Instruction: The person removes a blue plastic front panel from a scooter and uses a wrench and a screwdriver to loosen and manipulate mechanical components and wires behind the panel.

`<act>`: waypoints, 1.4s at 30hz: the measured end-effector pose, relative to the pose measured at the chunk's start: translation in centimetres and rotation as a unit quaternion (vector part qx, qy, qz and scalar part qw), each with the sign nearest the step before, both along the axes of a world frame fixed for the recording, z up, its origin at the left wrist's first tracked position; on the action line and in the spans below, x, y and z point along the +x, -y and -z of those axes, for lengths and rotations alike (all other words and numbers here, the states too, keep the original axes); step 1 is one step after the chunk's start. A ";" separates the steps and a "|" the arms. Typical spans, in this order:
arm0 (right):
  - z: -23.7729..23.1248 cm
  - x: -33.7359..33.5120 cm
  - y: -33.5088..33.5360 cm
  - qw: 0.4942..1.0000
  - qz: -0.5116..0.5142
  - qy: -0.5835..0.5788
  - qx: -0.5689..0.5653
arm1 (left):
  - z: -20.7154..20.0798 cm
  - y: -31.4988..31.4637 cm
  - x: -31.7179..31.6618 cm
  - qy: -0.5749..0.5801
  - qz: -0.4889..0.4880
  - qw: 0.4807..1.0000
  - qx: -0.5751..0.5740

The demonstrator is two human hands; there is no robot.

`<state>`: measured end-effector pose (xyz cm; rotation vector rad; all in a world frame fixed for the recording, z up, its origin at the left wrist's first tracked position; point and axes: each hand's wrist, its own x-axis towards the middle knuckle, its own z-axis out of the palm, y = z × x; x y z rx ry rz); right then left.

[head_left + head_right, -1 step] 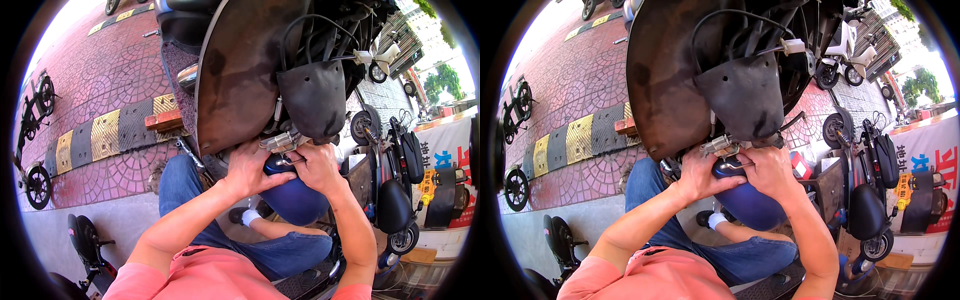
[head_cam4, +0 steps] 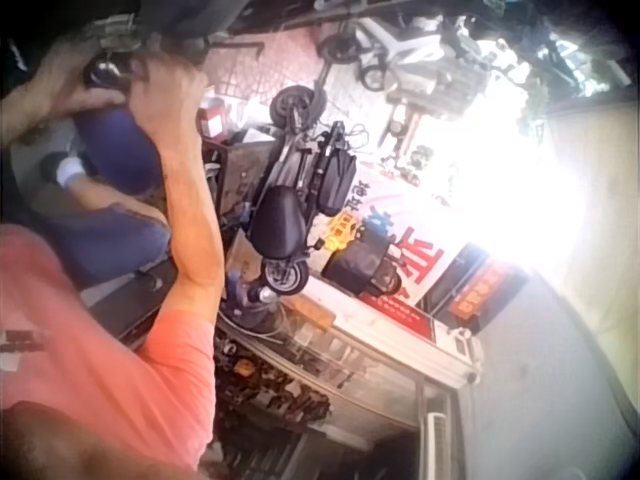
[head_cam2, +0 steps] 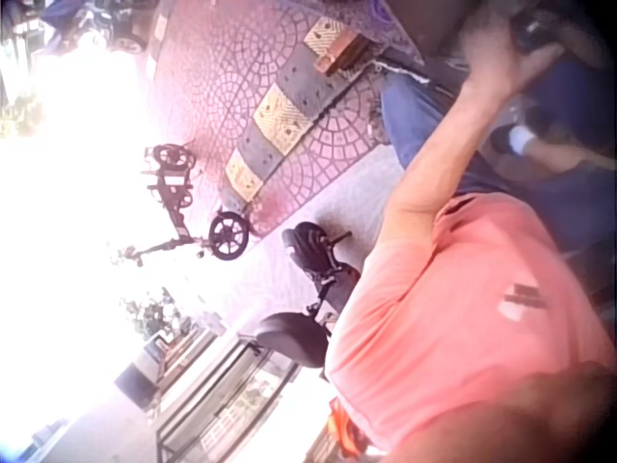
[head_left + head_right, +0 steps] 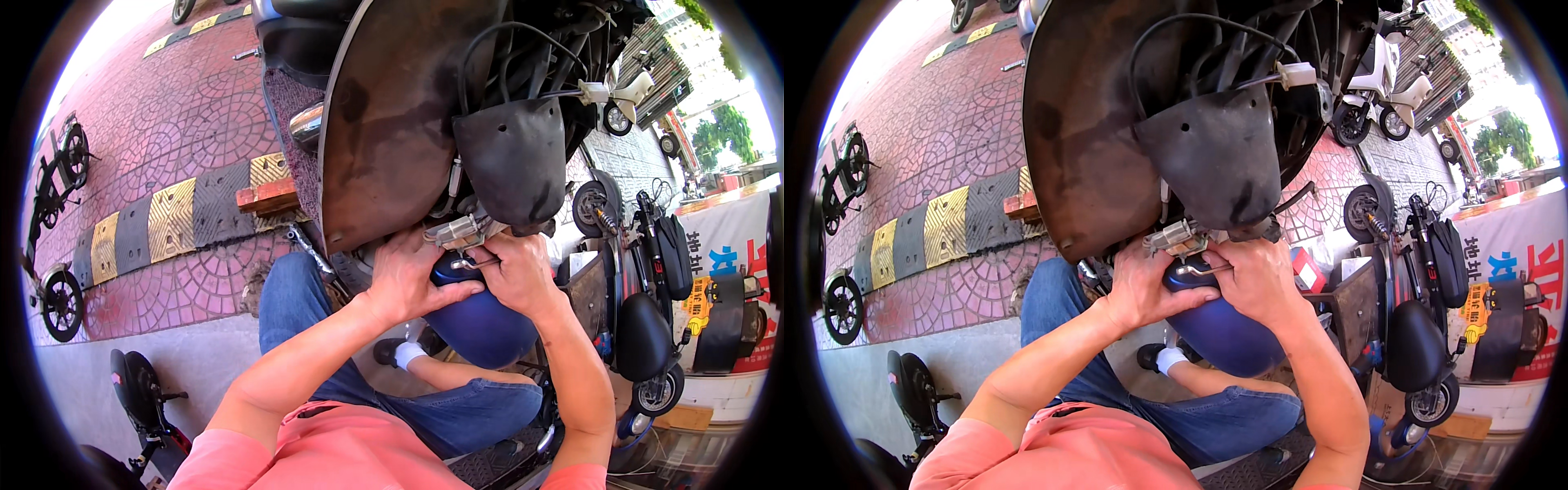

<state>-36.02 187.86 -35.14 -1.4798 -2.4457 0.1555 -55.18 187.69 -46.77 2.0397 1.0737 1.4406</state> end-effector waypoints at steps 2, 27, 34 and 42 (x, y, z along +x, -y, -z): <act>0.0 -0.1 0.1 1.000 0.012 -0.012 0.002 | 0.4 0.1 0.1 -0.005 -0.001 1.000 0.008; -0.2 -1.0 0.3 0.999 0.032 -0.020 -0.016 | 0.6 0.3 0.1 -0.003 0.019 1.000 -0.022; 0.1 -1.5 0.9 0.995 0.089 -0.040 -0.025 | 0.3 0.5 -0.1 -0.025 0.007 0.999 -0.034; 0.4 -1.9 1.1 0.994 0.104 -0.012 0.006 | -0.2 0.6 -0.3 -0.041 0.001 0.998 -0.037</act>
